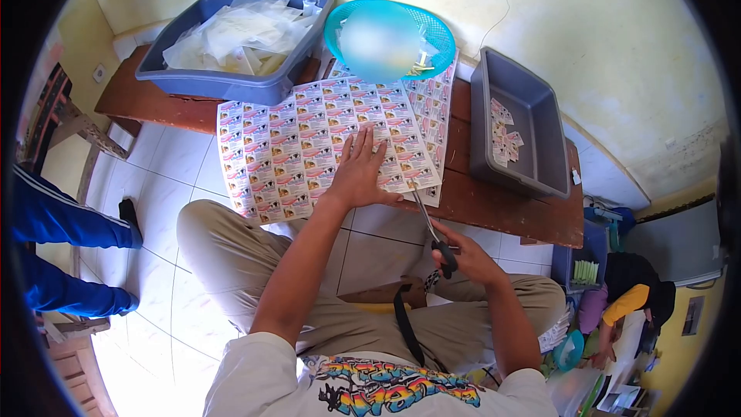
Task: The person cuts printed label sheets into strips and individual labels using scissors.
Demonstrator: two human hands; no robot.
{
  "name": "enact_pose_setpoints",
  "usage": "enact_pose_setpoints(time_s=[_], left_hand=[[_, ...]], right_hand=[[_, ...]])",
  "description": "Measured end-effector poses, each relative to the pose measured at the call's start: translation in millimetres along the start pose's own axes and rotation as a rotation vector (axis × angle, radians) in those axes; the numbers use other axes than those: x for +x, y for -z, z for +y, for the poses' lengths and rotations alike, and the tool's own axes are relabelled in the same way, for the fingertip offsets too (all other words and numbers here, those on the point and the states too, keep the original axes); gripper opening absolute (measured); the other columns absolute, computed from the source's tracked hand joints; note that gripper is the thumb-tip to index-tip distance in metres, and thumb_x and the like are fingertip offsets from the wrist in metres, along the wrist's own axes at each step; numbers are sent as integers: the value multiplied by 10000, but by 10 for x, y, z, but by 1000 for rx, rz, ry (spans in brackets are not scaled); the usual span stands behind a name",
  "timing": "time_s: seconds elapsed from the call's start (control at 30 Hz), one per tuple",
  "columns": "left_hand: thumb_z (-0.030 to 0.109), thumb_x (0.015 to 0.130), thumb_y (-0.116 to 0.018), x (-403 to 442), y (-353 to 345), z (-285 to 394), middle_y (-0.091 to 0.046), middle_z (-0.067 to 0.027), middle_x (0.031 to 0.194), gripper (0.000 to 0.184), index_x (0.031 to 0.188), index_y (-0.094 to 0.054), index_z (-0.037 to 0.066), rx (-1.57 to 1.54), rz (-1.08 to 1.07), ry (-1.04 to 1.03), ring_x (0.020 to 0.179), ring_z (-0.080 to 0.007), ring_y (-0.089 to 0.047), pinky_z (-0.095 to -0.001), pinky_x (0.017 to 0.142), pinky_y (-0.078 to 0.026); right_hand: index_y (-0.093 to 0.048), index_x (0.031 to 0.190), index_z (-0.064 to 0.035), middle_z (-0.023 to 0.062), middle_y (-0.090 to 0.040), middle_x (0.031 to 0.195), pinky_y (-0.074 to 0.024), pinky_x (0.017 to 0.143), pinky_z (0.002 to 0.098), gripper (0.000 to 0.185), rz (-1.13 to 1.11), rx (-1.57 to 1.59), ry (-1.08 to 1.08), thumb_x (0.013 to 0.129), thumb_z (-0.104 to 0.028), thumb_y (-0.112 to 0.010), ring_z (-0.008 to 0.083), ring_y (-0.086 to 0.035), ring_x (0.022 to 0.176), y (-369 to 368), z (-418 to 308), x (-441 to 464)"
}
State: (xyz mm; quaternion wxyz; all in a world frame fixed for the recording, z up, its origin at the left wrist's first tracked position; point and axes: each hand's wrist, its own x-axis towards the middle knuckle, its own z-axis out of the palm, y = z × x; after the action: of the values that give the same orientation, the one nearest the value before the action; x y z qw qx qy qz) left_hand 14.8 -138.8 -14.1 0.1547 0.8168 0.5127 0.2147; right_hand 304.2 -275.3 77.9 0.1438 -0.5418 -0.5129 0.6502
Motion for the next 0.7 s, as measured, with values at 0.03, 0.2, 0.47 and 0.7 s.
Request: enact_pose_setpoints(time_s=[0.03,0.2,0.47,0.7], left_hand=[[738,700,-841,-10,-16,-1,-144,-359,1747,1261,1604,-438,-42,2,0,0,1659,-461,-86,-561,1337,-71],[808,657,-822,-31,-54,-2,-178,-387,1725,1313,1599,-455,-31,-17,71,-11,1652,-467,-129,-576,1333,-89],[825,660,-818,-42,-13,37,-159,-373,1735,1330,1602,-443,-35,-41,54,7,1655,-461,-110,-564,1336,-80],[821,641,-835,-42,-57,31,-202,-392,1715,1325,1580,-470,-40,-51,107,-9,1654,-458,-131,-571,1334,-91]], right_hand=[[-328,1722,-209,3,-588,958,-544,750,283,836,4,-15,15,1022,-286,-780,94,-640,822,-22,-17,47],[-323,1723,-222,-18,-582,932,-549,744,281,832,11,-7,35,1027,-278,-774,88,-634,815,-102,-71,224],[-351,1712,-260,-7,-579,964,-567,750,281,805,42,33,24,1028,-283,-774,92,-638,832,-142,-57,318],[-361,1707,-277,10,-582,1006,-593,768,306,803,41,48,6,1023,-285,-781,108,-644,859,-118,-63,389]])
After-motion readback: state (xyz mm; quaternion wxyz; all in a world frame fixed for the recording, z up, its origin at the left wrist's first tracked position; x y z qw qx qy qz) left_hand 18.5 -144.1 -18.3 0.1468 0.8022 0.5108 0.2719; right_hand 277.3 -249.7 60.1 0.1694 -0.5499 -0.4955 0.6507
